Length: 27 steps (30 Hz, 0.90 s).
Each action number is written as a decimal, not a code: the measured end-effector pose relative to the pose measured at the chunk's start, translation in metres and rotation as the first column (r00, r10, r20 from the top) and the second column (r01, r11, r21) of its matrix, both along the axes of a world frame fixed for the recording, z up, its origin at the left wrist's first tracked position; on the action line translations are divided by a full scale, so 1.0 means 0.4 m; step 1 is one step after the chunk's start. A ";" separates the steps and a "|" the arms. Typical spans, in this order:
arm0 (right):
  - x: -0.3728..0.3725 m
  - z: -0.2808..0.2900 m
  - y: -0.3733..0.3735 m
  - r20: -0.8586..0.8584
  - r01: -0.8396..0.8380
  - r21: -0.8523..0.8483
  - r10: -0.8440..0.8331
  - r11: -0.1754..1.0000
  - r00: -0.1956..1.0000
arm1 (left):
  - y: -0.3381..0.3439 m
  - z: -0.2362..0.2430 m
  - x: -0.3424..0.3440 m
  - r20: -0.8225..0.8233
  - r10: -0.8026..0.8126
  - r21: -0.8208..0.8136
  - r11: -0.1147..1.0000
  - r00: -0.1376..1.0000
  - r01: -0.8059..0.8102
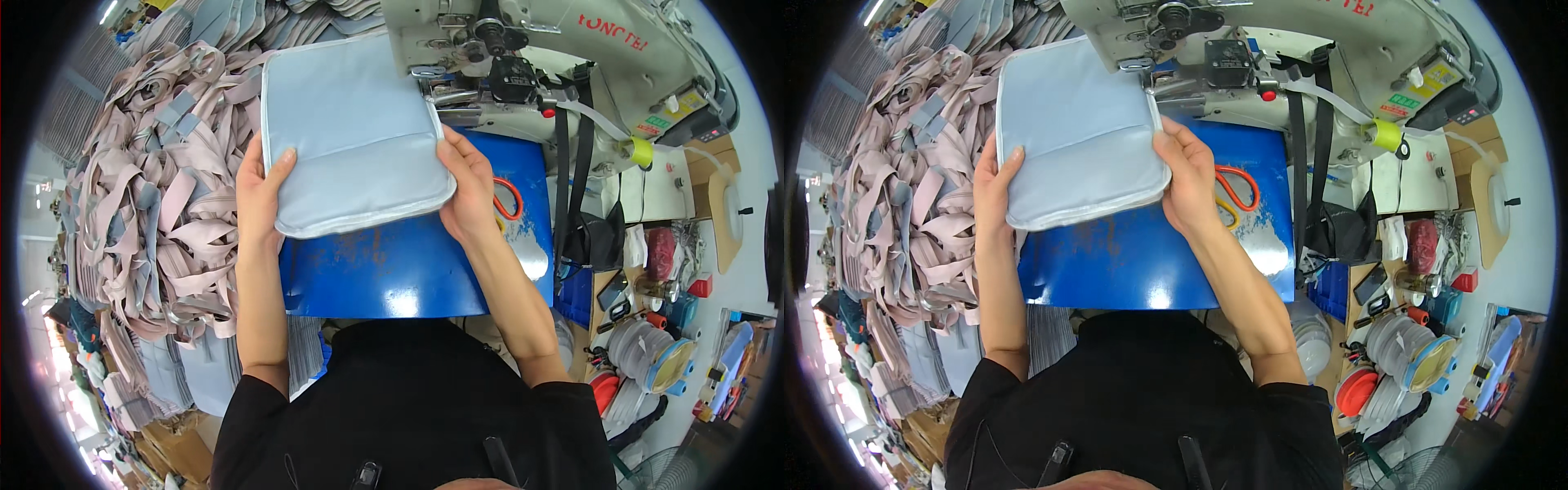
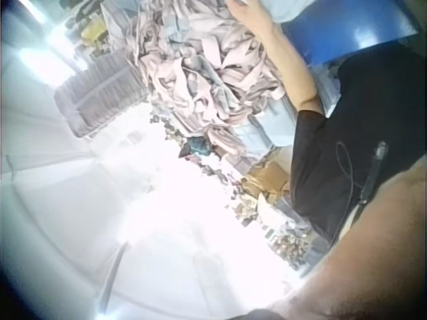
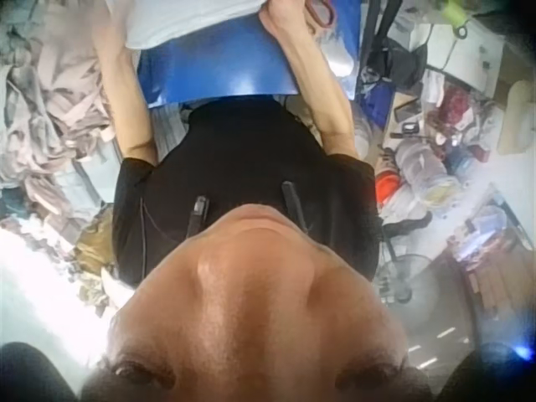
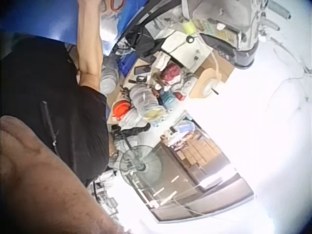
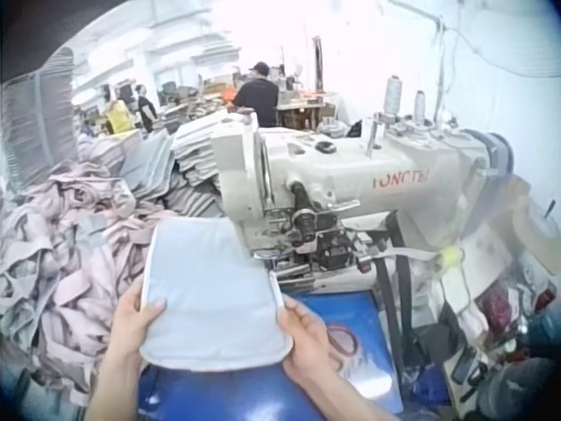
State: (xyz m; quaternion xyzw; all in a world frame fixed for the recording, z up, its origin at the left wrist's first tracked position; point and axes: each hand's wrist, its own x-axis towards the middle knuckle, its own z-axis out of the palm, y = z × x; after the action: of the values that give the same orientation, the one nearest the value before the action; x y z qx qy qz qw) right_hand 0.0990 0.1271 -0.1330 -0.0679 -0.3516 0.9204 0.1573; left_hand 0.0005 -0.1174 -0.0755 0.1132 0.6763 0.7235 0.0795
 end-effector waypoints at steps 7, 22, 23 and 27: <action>-0.009 0.019 0.092 0.096 0.078 0.419 -0.130 0.905 0.987 | 0.032 0.004 -0.124 -0.009 -0.021 0.072 0.997 1.000 0.021; 0.250 0.582 1.420 0.037 0.146 0.979 -0.831 0.141 0.555 | 0.017 -0.043 -0.109 0.030 -0.155 0.133 0.980 0.987 0.150; 0.228 0.524 1.390 -0.070 0.311 0.940 -0.814 0.140 0.577 | 0.005 -0.054 -0.086 -0.012 -0.092 0.133 0.987 0.996 0.093; 0.219 0.413 1.251 -0.290 0.684 0.678 -0.757 0.269 0.585 | -0.048 -0.177 -0.039 0.049 0.029 0.190 0.981 0.998 -0.037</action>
State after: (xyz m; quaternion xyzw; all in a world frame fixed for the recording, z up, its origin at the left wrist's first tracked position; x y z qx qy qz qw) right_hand 0.1864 0.6273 0.0322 -0.1925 -0.6243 0.5170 0.5531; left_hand -0.0151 -0.1367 -0.1464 0.0925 0.6038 0.7885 0.0716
